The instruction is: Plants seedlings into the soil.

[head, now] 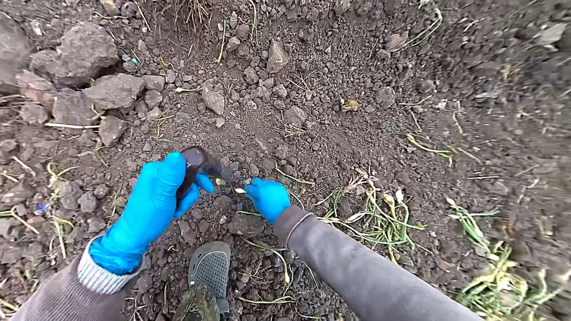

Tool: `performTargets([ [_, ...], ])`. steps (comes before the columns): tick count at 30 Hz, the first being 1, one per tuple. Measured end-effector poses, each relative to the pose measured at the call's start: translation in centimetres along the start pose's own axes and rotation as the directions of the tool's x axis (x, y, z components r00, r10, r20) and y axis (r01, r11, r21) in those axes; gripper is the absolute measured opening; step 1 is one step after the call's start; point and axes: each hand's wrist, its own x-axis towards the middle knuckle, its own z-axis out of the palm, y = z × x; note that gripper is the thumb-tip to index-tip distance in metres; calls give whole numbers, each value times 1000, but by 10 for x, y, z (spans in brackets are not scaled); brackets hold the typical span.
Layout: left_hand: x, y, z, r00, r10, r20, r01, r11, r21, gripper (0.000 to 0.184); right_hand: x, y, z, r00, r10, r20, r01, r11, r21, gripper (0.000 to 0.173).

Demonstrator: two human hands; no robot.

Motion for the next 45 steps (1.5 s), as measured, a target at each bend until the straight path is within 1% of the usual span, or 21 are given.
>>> performTargets([
  [2, 12, 11, 18, 1000, -22, -4, 23, 998, 57, 67, -4, 8, -12, 998, -15, -60, 14, 1000, -9, 20],
  [7, 45, -77, 53, 957, -287, 48, 272, 940, 204, 61, 16, -4, -36, 1000, -30, 7, 31, 990, -137, 22],
  [12, 13, -42, 30, 978, -208, -18, 208, 972, 105, 65, 54, -36, 6, 949, 77, 307, -52, 995, -86, 21],
  [14, 2, -54, 22, 988, -140, -65, 143, 988, 52, 69, 58, -40, 15, 944, 80, 319, -53, 994, -91, 23],
  [16, -5, -89, 17, 991, -106, -82, 107, 994, 16, 74, 44, -30, 20, 986, -2, 166, 15, 997, -81, 26],
  [18, 0, -110, 7, 991, -113, -77, 111, 994, -23, 78, 15, -6, 14, 990, -78, -115, 70, 995, -69, 36],
  [20, 5, -98, -5, 986, -160, -53, 156, 985, -73, 79, -31, 22, 7, 937, -134, -322, 124, 991, -53, 31],
  [21, 5, -86, -13, 984, -177, -24, 174, 980, -97, 80, -59, 35, 6, 920, -186, -344, 183, 982, -43, 27],
  [23, 4, -71, -31, 985, -172, 29, 174, 972, -160, 87, -123, 53, 9, 925, -309, -219, 313, 949, -16, 23],
  [24, 5, -74, -38, 986, -161, 31, 164, 968, -192, 92, -152, 57, 15, 935, -347, -78, 349, 937, 15, 25],
  [26, 6, -102, -46, 989, -148, -25, 138, 963, -229, 96, -185, 52, 26, 886, -312, 342, 299, 950, 92, 47],
  [27, 6, -118, -49, 989, -136, -53, 120, 963, -241, 94, -190, 46, 33, 830, -253, 497, 244, 966, 86, 56],
  [28, 7, -128, -52, 991, -117, -61, 97, 961, -260, 93, -191, 39, 40, 805, -193, 561, 201, 978, 49, 58],
  [30, 6, -130, -53, 997, -78, -1, 74, 948, -309, 91, -196, 28, 53, 858, -102, 503, 134, 991, -28, 47],
  [32, -7, -89, -30, 991, -130, 34, 134, 931, -341, 86, -202, 24, 64, 927, -52, 370, 86, 993, -76, 30],
  [33, -13, -44, 8, 946, -270, -177, 215, 935, -281, 74, -204, 25, 68, 942, -26, 334, 52, 996, -69, 29],
  [35, -20, -13, 32, 920, -321, -226, 285, 942, -175, 64, -211, 31, 73, 960, -42, 278, 56, 997, -44, 33],
  [38, -21, -43, 23, 955, -238, -178, 220, 969, -114, 69, -202, 40, 70, 944, -123, 307, 136, 990, -20, 33],
  [40, -17, -38, 29, 947, -263, -187, 245, 963, -112, 71, -202, 39, 64, 926, -154, 344, 163, 987, 2, 32],
  [43, -12, -30, 25, 957, -227, -179, 214, 973, -91, 68, -217, 29, 54, 927, -316, 200, 318, 948, 22, 26],
  [45, -4, -67, -14, 994, -107, -9, 106, 992, -72, 77, -224, 21, 41, 931, -345, 115, 336, 938, 89, 17],
])
